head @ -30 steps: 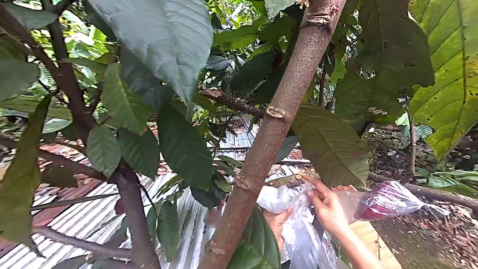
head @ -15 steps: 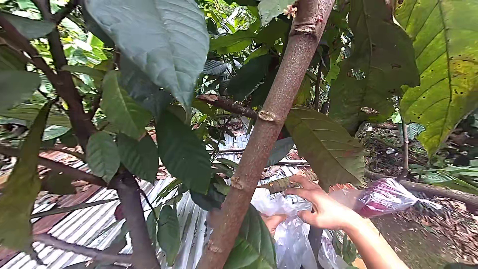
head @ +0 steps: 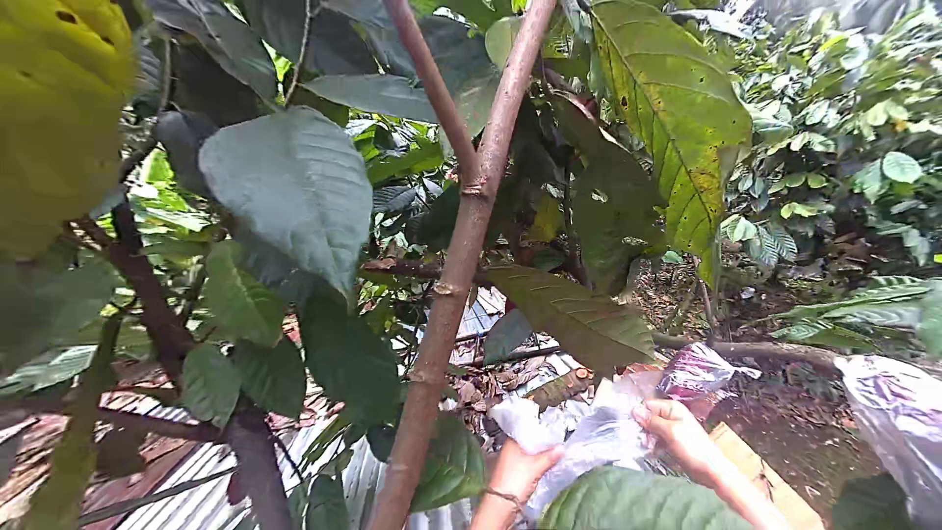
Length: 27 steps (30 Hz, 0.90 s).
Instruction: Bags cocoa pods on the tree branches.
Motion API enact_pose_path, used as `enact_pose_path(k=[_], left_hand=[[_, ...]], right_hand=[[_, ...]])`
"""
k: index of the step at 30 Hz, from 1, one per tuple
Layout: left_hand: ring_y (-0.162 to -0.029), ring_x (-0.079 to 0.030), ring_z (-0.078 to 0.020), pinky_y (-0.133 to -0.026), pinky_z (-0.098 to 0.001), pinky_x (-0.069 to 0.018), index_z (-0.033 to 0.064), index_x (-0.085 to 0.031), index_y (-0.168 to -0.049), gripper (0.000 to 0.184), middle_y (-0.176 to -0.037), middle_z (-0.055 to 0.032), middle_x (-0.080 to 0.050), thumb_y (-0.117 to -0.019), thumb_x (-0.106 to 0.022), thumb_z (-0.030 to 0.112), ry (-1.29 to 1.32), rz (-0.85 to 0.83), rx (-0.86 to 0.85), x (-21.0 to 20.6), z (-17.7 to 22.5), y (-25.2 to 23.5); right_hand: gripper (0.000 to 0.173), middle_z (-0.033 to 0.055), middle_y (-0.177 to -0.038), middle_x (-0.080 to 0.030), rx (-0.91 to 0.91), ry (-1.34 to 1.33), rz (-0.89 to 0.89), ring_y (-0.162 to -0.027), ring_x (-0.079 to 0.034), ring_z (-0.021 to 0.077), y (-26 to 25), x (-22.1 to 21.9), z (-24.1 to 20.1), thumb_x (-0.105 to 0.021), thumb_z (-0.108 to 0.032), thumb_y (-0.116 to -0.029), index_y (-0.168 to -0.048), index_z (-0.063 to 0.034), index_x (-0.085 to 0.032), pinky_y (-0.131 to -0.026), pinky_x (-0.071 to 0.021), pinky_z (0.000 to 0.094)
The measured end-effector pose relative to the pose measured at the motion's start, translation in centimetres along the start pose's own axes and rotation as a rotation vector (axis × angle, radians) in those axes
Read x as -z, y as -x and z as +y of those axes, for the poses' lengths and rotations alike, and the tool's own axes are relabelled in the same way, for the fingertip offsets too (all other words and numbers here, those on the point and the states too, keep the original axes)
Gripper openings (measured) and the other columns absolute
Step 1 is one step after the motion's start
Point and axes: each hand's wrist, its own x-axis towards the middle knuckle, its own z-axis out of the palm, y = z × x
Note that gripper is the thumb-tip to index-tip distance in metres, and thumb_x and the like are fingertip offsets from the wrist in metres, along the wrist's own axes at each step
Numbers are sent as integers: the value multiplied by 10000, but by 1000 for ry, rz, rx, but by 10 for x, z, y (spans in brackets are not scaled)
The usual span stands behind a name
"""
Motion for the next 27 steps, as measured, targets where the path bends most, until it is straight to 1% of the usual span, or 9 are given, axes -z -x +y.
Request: enact_pose_path(k=[4, 8, 14, 17, 20, 22, 24, 26, 27], left_hand=[[-1171, -640, -344, -1067, -493, -460, -128, -598, -1265, 455, -1202, -278, -670, -910, -739, 120, -412, 107, 101, -2, 13, 1], [-573, -563, -55, -596, -230, -521, -68, -618, -1050, 103, -704, -21, -626, -981, -588, 2, -42, 150, -85, -35, 15, -10], [-562, -597, -96, -574, -244, -548, -13, -570, -997, 23, -679, -23, -594, -1012, -554, -9, 63, -158, 279, -119, 76, 15], [-519, -565, -72, -504, -220, -512, 54, -591, -919, 251, -633, -3, -592, -1090, -416, 111, 213, -263, 292, -126, 42, 1], [-552, -597, -58, -539, -225, -535, 159, -617, -924, 601, -671, 13, -643, -1094, -166, 520, 348, -385, 438, -120, 39, -1], [-673, -681, -83, -631, -263, -594, 158, -663, -1018, 657, -792, -15, -714, -965, -345, 731, 450, -445, 398, -112, 30, -6], [-826, -731, -124, -730, -294, -623, 99, -658, -1135, 572, -934, -70, -750, -948, -562, 631, 434, -525, 229, -103, 25, -9], [-909, -732, -181, -764, -285, -614, -33, -558, -1197, 335, -1009, -166, -722, -1090, -429, 258, 159, -393, 57, -122, 76, 29], [-964, -707, -240, -832, -312, -585, -68, -518, -1236, 267, -1068, -222, -679, -1094, -387, 115, -52, -154, 233, -153, 138, 65]], right_hand=[[368, -21, -554, -549, -52, -44, 315, -468, -513, 71, 8, 45, 6, -484, -145, -1069, -726, -68, -589, -476, -458, 254], [235, 19, -667, -588, -50, 204, 249, -579, -569, 100, 27, 63, 5, -567, -100, -1021, -818, -10, -643, -584, -515, 298], [124, 15, -676, -650, -25, -63, 109, -557, -608, 81, 39, 19, 10, -755, -61, -889, -840, -3, -656, -569, -545, 265], [208, -13, -611, -612, 43, -146, 114, -518, -564, 46, 35, 3, 13, -794, -105, -847, -748, -17, -633, -545, -505, 248], [323, -42, -627, -542, -71, -203, 48, -567, -504, 40, 35, -1, 0, -776, -189, -909, -697, -68, -564, -595, -458, 253], [355, -47, -605, -546, -45, -231, 19, -540, -508, 41, 22, -5, 15, -791, -237, -897, -675, -83, -561, -560, -457, 259], [293, -11, -649, -571, -34, -278, -7, -569, -536, 71, 16, -5, 17, -747, -182, -926, -728, -42, -583, -568, -468, 286], [124, 66, -813, -673, -86, -371, -84, -688, -674, 131, 15, 0, 7, -648, -72, -991, -942, 41, -638, -657, -600, 346], [88, 73, -849, -678, -112, -400, -95, -713, -685, 137, 15, 0, 2, -624, -40, -996, -983, 47, -632, -674, -606, 347]])
